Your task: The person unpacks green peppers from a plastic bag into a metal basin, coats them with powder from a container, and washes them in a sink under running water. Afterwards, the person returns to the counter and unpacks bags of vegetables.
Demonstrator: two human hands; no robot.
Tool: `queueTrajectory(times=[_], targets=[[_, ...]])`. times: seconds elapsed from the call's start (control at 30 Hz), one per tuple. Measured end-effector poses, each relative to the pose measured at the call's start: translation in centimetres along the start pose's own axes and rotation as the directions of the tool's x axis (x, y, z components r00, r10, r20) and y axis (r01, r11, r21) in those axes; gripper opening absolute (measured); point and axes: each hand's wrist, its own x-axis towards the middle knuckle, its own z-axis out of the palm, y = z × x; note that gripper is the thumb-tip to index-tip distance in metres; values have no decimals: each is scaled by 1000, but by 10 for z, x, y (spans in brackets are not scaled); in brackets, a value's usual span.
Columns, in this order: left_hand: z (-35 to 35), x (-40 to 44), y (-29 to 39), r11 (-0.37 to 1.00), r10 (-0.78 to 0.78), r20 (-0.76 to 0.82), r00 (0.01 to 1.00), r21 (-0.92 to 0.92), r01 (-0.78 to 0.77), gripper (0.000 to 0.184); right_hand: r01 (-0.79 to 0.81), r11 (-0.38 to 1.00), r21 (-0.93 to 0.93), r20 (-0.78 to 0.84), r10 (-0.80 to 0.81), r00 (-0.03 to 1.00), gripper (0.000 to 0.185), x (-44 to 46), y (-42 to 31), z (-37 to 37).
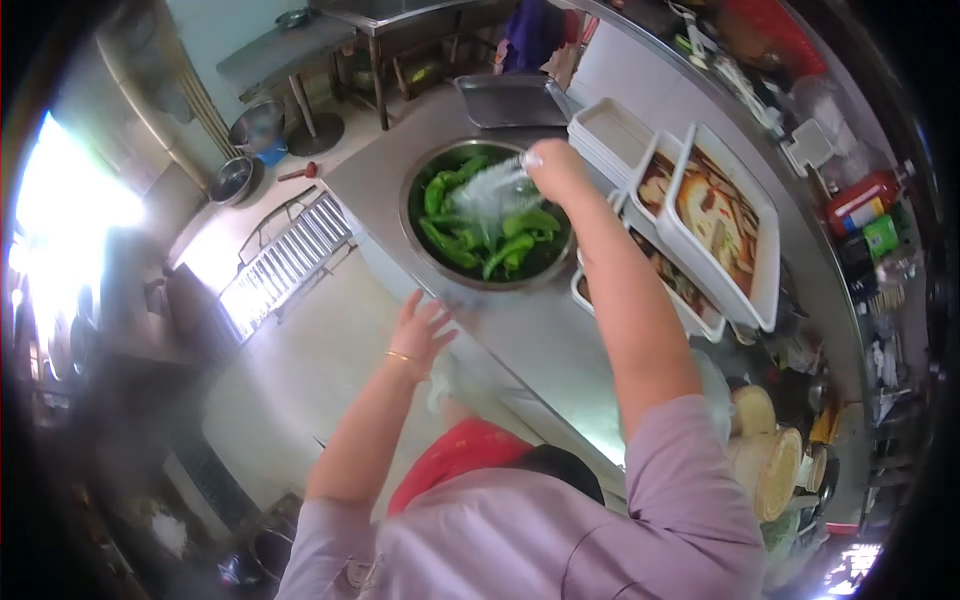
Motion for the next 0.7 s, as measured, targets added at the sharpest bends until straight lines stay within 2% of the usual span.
queueTrajectory(times=[0.1, 0.13, 0.2, 0.27, 0.3, 0.4, 0.47, 0.53, 0.6, 0.67, 0.7], targets=[[30, 51, 20, 993, -121, -35, 992, -4, 121, 59, 112, 993, 30, 216, -116, 969, 17, 9, -2, 12], [40, 65, 23, 984, -176, -56, 983, 10, 177, 54, 109, 981, 161, 252, -147, 956, 17, 17, -8, 16], [33, 95, 21, 949, -301, -113, 947, 65, 310, 43, 76, 967, 244, 92, -101, 991, 16, 37, -24, 22], [11, 139, 9, 903, -387, -161, 908, 130, 409, 32, 41, 965, 257, 13, -46, 999, 15, 62, -23, 19], [19, 131, 27, 950, -287, -150, 946, 81, 301, 24, 33, 964, 262, -14, -31, 999, 15, 73, -25, 22], [-3, 145, 63, 952, -255, -238, 937, 107, 286, 24, 44, 992, -121, 245, -13, 969, 15, 82, -21, 25], [-18, 151, 101, 945, -285, -195, 939, 105, 309, 24, 54, 998, 31, 503, -62, 862, 13, 81, -39, 21], [-54, 162, 129, 946, -281, -145, 949, 123, 300, 24, -142, 904, 404, 658, -180, 731, 14, 88, -77, 27], [-87, 175, 161, 938, -316, -133, 939, 105, 330, 24, -4, 818, 575, 361, -249, 899, 13, 108, -110, 49], [-126, 201, 201, 936, -320, -99, 942, 118, 331, 23, 54, 803, 594, 143, -171, 975, 14, 144, -156, 70], [-136, 212, 225, 948, -274, -141, 951, 124, 292, 22, 26, 829, 558, 88, -90, 992, 15, 167, -182, 75]])
